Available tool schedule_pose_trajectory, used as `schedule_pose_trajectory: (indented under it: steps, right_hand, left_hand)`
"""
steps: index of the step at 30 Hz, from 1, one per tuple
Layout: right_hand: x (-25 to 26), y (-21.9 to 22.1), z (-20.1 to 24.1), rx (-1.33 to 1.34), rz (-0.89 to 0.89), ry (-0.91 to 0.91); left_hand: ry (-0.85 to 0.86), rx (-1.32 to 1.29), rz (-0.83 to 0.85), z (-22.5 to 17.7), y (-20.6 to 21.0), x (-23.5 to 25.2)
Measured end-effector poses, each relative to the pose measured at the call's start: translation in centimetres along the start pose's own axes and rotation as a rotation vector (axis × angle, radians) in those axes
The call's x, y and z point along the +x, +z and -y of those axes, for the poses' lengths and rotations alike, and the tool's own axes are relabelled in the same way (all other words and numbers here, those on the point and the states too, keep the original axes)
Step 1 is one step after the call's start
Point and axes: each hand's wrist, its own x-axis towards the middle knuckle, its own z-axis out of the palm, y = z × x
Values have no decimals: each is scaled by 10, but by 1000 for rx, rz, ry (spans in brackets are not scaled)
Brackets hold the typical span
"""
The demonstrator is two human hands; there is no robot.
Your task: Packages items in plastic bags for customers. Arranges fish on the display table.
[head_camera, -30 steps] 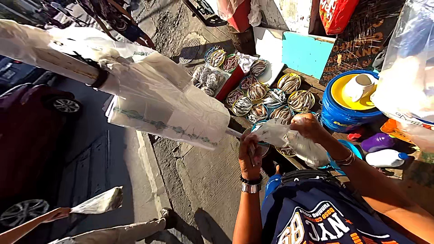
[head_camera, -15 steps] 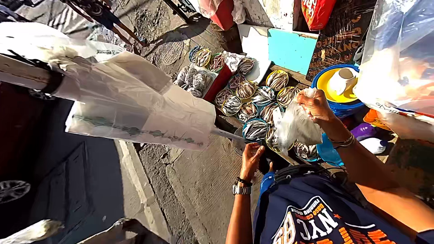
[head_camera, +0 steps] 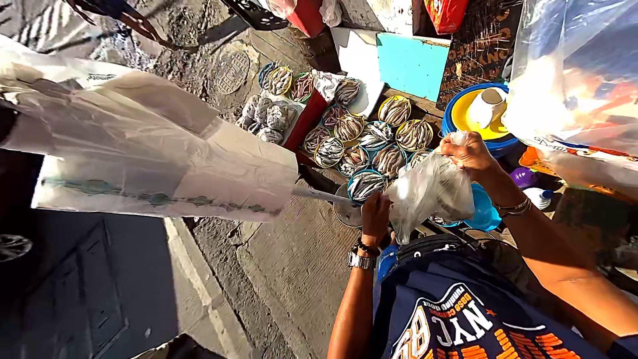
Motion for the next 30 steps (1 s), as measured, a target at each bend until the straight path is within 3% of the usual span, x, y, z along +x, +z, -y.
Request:
schedule_pose_trajectory:
  steps: [4, 7, 13, 17, 24, 30]
  right_hand:
    - [-4, -14, -12, -30, -29, 53]
    - [-6, -25, -8, -28, -27, 51]
    - [-31, -42, 34, 36, -148, -75]
    - [-14, -29, 43, 126, -156, -215]
    - [7, 5, 28, 68, -32, -162]
    - [7, 9, 24, 33, 0, -149]
  left_hand:
    - [-16, -74, -201, 11, -20, 5]
    - [-47, -209, -249, 10, -19, 6]
    - [-266, -681, -341, 4, -2, 1]
    - [-360, -876, -369, 16, -5, -19]
    - [-289, -923, -363, 26, -10, -46]
    - [-336, -1101, -398, 23, -20, -60]
